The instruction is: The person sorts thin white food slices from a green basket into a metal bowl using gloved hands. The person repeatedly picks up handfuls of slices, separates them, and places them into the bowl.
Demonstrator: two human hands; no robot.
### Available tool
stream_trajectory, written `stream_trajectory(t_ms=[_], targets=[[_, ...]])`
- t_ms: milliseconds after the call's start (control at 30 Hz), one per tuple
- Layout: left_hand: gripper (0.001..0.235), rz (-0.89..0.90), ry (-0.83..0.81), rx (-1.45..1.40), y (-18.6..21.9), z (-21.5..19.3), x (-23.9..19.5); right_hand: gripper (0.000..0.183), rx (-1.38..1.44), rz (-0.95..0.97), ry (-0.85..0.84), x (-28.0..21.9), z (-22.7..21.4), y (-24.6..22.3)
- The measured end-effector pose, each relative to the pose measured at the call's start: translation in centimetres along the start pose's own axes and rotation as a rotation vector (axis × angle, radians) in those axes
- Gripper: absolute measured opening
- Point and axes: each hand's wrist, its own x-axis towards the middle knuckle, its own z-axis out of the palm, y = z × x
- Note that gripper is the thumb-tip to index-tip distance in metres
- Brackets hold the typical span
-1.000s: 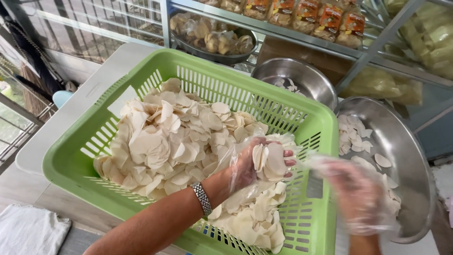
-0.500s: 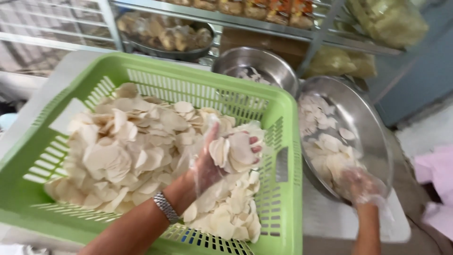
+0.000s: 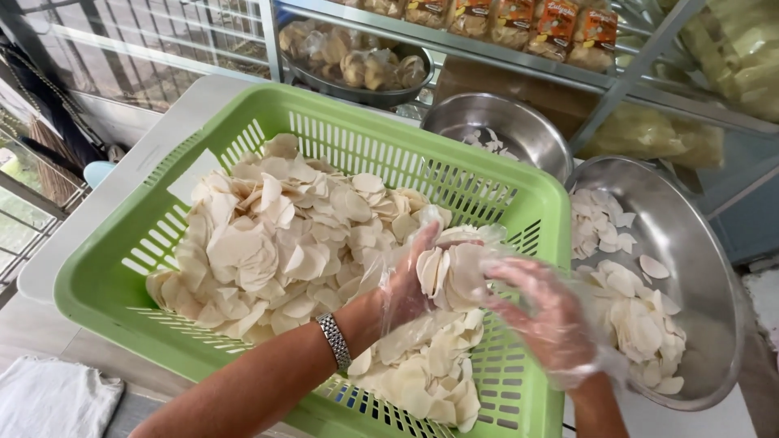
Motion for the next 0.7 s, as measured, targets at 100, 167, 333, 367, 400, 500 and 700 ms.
stream_trajectory(t_ms=[100,167,333,367,400,500,700], targets=[[0.089,-0.016,0.078,0.224,0.8,2.4,-1.2,0.042,0.122,-0.051,0.035,0.2,2.5,0.7],[0.093,-0.125,0.269,0.382,1.0,3.1,-1.5,0.055,0.186,0.073,0.023,0.0,2.7,0.1],[0.082,-0.141,0.226,0.252,0.0,2.2,-1.3,0.074,0.227,0.136,-0.037,-1.5,3.0,2.0],[0.082,-0.137,0.221,0.318,0.2,2.4,-1.6,0.074,0.239,0.143,-0.069,-1.6,3.0,2.3],[0.082,-0.141,0.22,0.321,0.1,2.3,-1.6,0.074,0.239,0.145,-0.065,-1.7,3.1,2.3],[0.082,-0.183,0.198,0.303,0.1,1.9,-1.5,0.085,0.267,0.225,-0.069,-1.9,3.2,2.8],[0.081,-0.207,0.131,0.267,-0.1,1.0,-1.4,0.08,0.185,0.337,-0.155,-2.4,3.5,3.5]])
